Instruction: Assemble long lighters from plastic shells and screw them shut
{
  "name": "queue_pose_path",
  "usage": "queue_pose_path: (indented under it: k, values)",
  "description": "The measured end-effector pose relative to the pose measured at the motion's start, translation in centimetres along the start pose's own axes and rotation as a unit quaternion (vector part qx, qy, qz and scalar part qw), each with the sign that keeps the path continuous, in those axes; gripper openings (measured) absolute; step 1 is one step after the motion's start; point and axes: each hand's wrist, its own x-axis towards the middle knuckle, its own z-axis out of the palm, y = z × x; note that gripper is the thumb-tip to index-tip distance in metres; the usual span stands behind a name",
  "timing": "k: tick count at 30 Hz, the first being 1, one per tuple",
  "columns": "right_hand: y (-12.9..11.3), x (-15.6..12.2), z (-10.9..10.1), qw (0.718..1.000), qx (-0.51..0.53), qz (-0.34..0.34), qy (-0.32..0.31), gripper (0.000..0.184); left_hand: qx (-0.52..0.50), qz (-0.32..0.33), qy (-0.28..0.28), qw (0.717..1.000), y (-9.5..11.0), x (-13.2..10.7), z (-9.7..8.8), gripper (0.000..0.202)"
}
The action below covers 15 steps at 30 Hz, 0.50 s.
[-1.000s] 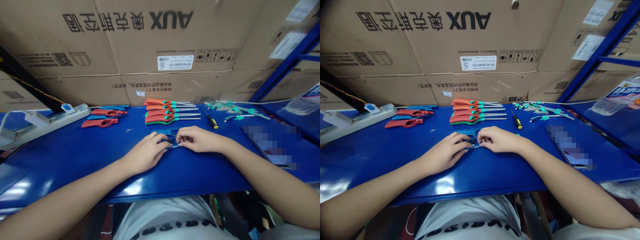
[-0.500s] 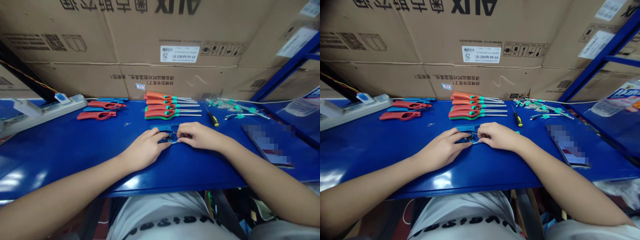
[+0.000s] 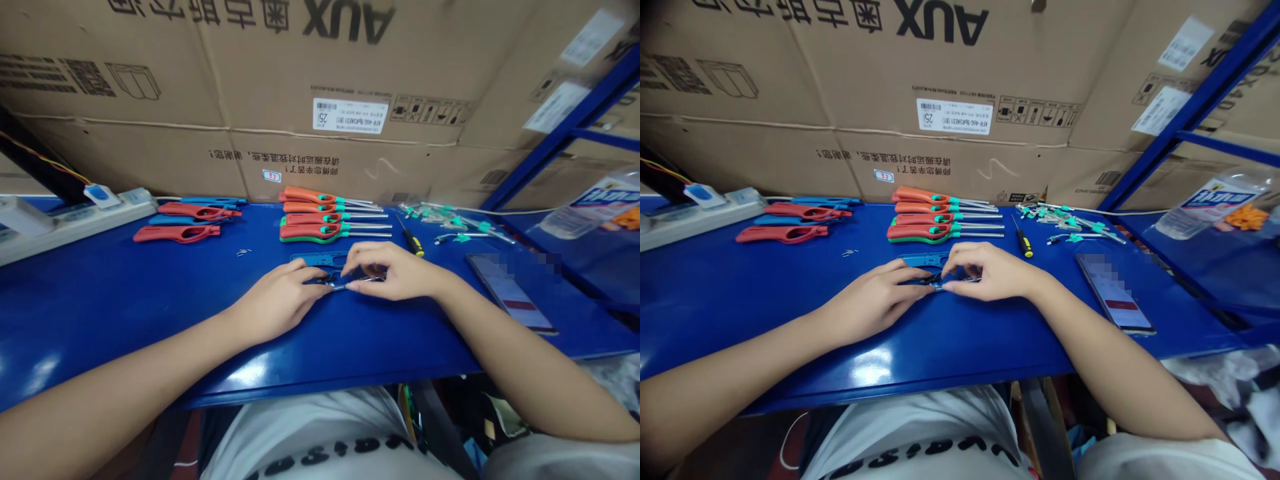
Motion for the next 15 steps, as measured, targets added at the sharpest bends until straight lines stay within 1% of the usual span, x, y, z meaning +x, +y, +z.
queue_pose_path:
  k: [2,3,5,7,9,12,13,15]
  values:
    - [0.7,-0.1,-0.9,0.992,-0.077,0.051,0.084,0.02,0.003,-0.001,0.0,1.0,0.0,0.0,0.0,0.034]
    - [1.2,-0.2,-1.4,0.979,-0.13,0.093,0.125,0.02,0.006,-0.002,0.0,1.0,0.0,0.0,0.0,0.034]
    - [2.5,-0.6,-2.8,0.938,-0.221,0.196,0.18,0.022,0.016,0.002,-0.002,1.0,0.0,0.0,-0.1,0.034]
    - [4.0,-1.4,-4.2,0.895,-0.265,0.293,0.206,0.027,0.023,0.006,-0.001,1.0,0.0,0.0,-0.1,0.034]
    - [5.7,-2.3,-5.5,0.851,-0.3,0.376,0.212,0.033,0.024,0.008,0.002,1.0,0.0,-0.1,-0.2,0.034]
    - [7.9,-3.9,-6.7,0.778,-0.34,0.502,0.168,0.048,0.022,0.013,0.009,1.0,-0.1,-0.1,-0.2,0.035]
    - [8.5,-4.3,-6.9,0.759,-0.34,0.535,0.148,0.052,0.022,0.014,0.011,1.0,-0.1,-0.1,-0.1,0.035]
    - [9.9,-5.1,-7.3,0.739,-0.336,0.57,0.126,0.057,0.023,0.016,0.013,1.0,-0.1,-0.2,-0.1,0.036]
